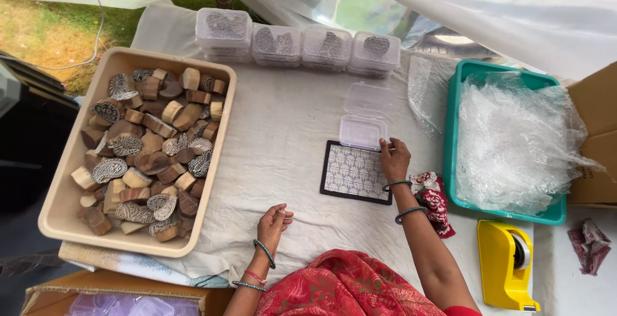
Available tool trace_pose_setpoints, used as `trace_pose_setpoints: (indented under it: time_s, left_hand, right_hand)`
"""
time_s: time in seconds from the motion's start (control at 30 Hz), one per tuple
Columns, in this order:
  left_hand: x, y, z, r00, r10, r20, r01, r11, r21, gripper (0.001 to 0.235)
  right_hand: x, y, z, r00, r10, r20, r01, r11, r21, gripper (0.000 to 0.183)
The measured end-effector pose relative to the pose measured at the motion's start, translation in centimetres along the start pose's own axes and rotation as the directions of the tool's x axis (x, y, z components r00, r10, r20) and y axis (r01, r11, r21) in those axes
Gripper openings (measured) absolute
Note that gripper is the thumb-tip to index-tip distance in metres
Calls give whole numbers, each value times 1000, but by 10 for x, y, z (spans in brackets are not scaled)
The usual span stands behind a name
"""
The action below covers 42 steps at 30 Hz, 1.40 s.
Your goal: The person wraps a small plastic container with bubble wrap and secures it with tape. They then place the wrapped container on the table. Next, they pick up a wooden stamp, wipe it with a cloth, and place it inside a small plastic container. Finally, they wrap the container with the stamp in bubble wrap and secure it with tape.
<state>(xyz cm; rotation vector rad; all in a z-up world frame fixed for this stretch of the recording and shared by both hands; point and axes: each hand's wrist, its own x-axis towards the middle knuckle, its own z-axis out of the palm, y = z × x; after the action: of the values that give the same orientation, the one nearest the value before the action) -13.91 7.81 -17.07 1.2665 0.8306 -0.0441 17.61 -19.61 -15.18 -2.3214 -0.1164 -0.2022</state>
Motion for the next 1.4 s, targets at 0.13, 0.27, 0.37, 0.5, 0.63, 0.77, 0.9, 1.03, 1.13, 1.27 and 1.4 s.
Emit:
trace_pose_setpoints:
  time_s: [0.13,0.27,0.37,0.5,0.63,0.77,0.9,1.03,1.13,1.27,1.4]
  left_hand:
    - [-9,3,-12,1000,13,-9,-13,999,-42,38]
    - [-18,2,-27,998,51,-34,-53,997,-59,38]
    - [-24,-4,-37,997,50,-55,-53,996,-70,37]
    - [-24,-9,-41,996,56,-67,-62,994,-91,36]
    - [-26,-3,-37,997,34,-73,-41,994,-97,36]
    - [-25,0,-31,998,48,-45,-51,996,-75,36]
    - [-26,2,-31,997,59,-45,-62,995,-80,36]
    - [-28,6,-34,996,66,-67,-71,995,-74,36]
    - [-31,5,-39,990,86,-111,-96,992,-86,36]
    - [-44,-2,-59,975,140,-173,-162,979,-120,35]
    - [-62,-3,-99,949,203,-243,-241,961,-136,32]
  right_hand:
    - [-1,6,1,1000,-11,4,11,1000,-23,41]
    - [-4,24,9,1000,20,24,-20,1000,6,32]
    - [-16,14,2,999,35,3,-35,999,6,25]
    - [-46,-7,-8,986,165,33,-168,975,147,24]
    - [-75,0,-8,992,123,-20,-121,991,58,22]
    - [-86,-5,-16,994,106,-7,-106,994,35,34]
    - [-80,-4,-20,992,129,-3,-129,989,77,42]
    - [-77,5,-18,990,138,12,-139,987,79,45]
    - [-84,27,-16,996,80,25,-80,997,4,39]
    - [-98,53,-8,998,29,52,-32,998,47,32]
    - [-105,26,-20,980,137,141,-170,952,255,35]
